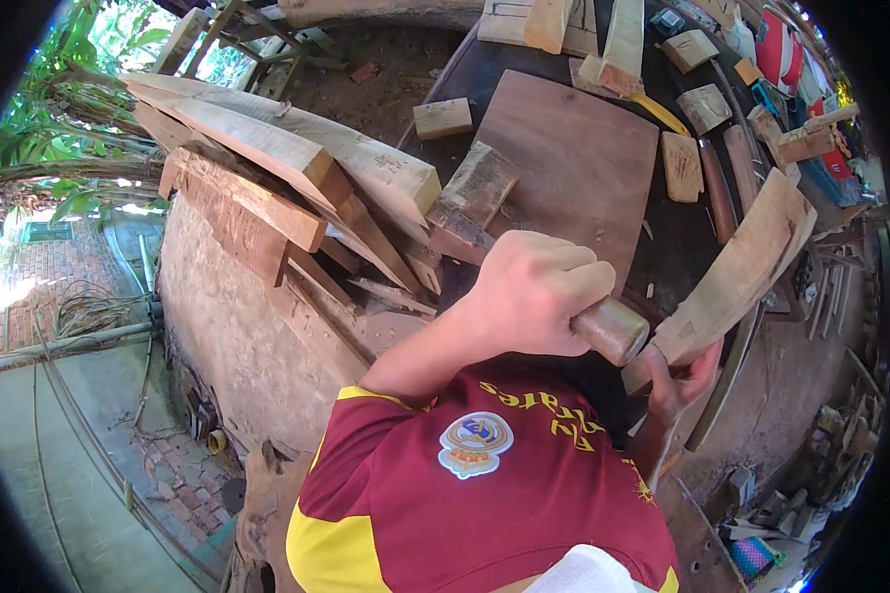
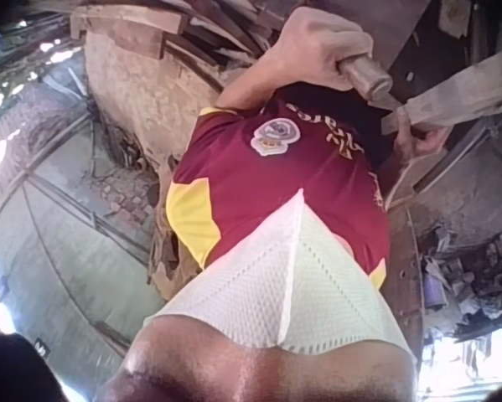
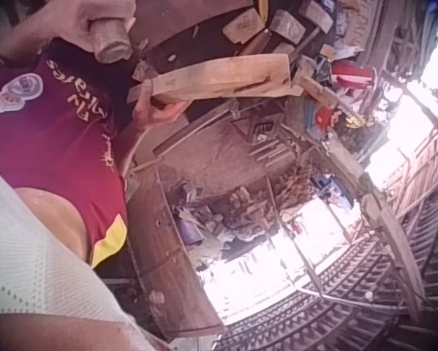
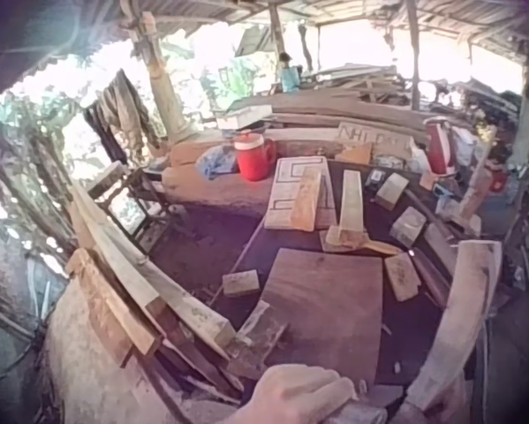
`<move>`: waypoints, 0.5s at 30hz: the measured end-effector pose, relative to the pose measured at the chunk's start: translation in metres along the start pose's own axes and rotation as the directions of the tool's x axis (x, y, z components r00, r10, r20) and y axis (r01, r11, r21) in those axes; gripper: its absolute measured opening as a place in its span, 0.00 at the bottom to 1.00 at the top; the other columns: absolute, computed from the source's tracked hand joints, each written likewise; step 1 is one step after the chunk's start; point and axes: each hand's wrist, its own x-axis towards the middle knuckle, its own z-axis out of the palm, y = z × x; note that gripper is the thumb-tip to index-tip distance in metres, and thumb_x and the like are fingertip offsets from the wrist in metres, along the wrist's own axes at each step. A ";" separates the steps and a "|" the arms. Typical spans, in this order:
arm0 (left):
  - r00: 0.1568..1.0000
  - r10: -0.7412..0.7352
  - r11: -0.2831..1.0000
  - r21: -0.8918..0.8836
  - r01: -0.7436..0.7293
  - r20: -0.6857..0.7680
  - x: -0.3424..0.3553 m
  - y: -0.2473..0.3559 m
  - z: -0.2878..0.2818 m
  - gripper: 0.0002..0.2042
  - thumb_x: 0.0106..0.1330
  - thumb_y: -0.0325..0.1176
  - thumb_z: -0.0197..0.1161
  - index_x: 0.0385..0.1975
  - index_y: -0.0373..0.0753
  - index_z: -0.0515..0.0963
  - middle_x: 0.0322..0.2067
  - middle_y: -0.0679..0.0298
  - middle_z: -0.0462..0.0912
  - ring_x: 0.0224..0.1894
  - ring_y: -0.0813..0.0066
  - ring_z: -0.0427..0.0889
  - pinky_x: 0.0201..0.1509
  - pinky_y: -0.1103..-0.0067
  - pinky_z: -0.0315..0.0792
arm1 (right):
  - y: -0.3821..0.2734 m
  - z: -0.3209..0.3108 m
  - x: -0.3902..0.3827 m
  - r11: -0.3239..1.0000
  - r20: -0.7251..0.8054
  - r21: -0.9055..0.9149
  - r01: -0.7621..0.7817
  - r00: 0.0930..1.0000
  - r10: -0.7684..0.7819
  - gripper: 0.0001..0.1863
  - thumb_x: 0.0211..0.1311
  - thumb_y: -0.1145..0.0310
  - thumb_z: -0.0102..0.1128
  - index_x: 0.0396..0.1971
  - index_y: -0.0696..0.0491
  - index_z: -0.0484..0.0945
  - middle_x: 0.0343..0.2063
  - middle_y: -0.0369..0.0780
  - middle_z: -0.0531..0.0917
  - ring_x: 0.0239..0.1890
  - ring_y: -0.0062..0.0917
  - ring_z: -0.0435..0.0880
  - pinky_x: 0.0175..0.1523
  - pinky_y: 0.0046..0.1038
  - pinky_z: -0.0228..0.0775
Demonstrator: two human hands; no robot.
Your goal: The person uses a chisel and a wooden mallet to carve and shape a rectangular piece of wood. They repeatedly strike the chisel to remove wood shavings, occasionally pausing to inspect the piece or adjust its position on the workbench.
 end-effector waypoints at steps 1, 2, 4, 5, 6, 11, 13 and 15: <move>1.000 0.004 1.000 -0.004 -0.004 -0.002 -0.001 0.000 0.000 0.11 0.36 0.36 0.69 0.18 0.43 0.73 0.15 0.65 0.71 0.17 0.63 0.73 0.19 0.72 0.64 | -0.001 -0.001 0.001 1.000 -0.005 -0.006 0.013 1.000 -0.013 0.40 0.42 0.78 0.68 0.60 0.60 0.62 0.45 0.42 0.77 0.45 0.27 0.78 0.51 0.30 0.71; 1.000 0.008 1.000 -0.008 -0.008 -0.003 -0.001 0.000 0.001 0.12 0.36 0.36 0.69 0.18 0.43 0.73 0.15 0.65 0.71 0.16 0.63 0.73 0.19 0.72 0.64 | -0.003 -0.001 0.002 1.000 -0.006 -0.002 0.024 1.000 -0.024 0.40 0.42 0.78 0.69 0.60 0.60 0.63 0.45 0.42 0.77 0.46 0.28 0.78 0.51 0.30 0.71; 1.000 0.015 1.000 -0.012 -0.015 0.001 -0.002 0.001 0.000 0.12 0.36 0.36 0.69 0.18 0.43 0.73 0.15 0.65 0.70 0.16 0.64 0.73 0.19 0.72 0.64 | -0.008 -0.001 0.004 0.999 -0.005 0.006 0.045 0.999 -0.045 0.39 0.42 0.77 0.69 0.60 0.60 0.63 0.45 0.42 0.77 0.46 0.28 0.78 0.51 0.30 0.71; 1.000 0.017 1.000 -0.012 -0.017 0.007 -0.002 0.001 -0.002 0.12 0.36 0.37 0.69 0.18 0.43 0.73 0.15 0.65 0.70 0.16 0.64 0.73 0.19 0.72 0.64 | -0.010 0.000 0.005 0.999 -0.009 0.012 0.040 0.999 -0.040 0.40 0.42 0.77 0.69 0.59 0.60 0.63 0.45 0.42 0.77 0.46 0.28 0.78 0.51 0.31 0.71; 1.000 0.018 1.000 -0.012 -0.018 0.013 -0.002 0.002 -0.003 0.12 0.36 0.37 0.69 0.18 0.43 0.73 0.15 0.65 0.70 0.16 0.64 0.73 0.19 0.72 0.64 | -0.013 0.001 0.005 0.999 -0.013 0.018 0.035 0.999 -0.035 0.40 0.42 0.77 0.69 0.59 0.60 0.63 0.45 0.42 0.77 0.46 0.28 0.79 0.52 0.31 0.71; 0.999 0.034 0.997 -0.065 -0.035 -0.019 -0.002 0.003 -0.005 0.12 0.37 0.37 0.70 0.19 0.42 0.73 0.15 0.65 0.69 0.16 0.64 0.72 0.19 0.72 0.63 | -0.015 0.000 0.005 0.998 0.008 0.010 0.065 0.998 -0.065 0.40 0.42 0.77 0.70 0.59 0.61 0.63 0.44 0.43 0.77 0.45 0.28 0.79 0.52 0.31 0.71; 0.999 0.036 0.997 -0.074 -0.038 -0.023 -0.002 0.003 -0.006 0.12 0.38 0.37 0.70 0.19 0.42 0.73 0.15 0.65 0.69 0.16 0.64 0.72 0.19 0.72 0.64 | -0.021 0.003 0.005 0.997 0.002 0.020 0.069 0.998 -0.069 0.40 0.42 0.76 0.70 0.59 0.61 0.63 0.44 0.43 0.77 0.45 0.28 0.79 0.51 0.31 0.71; 0.999 0.041 0.996 -0.076 -0.042 -0.017 -0.001 0.002 -0.008 0.11 0.38 0.37 0.69 0.19 0.42 0.74 0.15 0.65 0.69 0.16 0.64 0.72 0.19 0.72 0.64 | -0.020 0.001 0.003 0.996 0.025 0.035 0.079 0.996 -0.080 0.39 0.44 0.78 0.67 0.61 0.60 0.62 0.48 0.44 0.76 0.46 0.28 0.79 0.53 0.30 0.71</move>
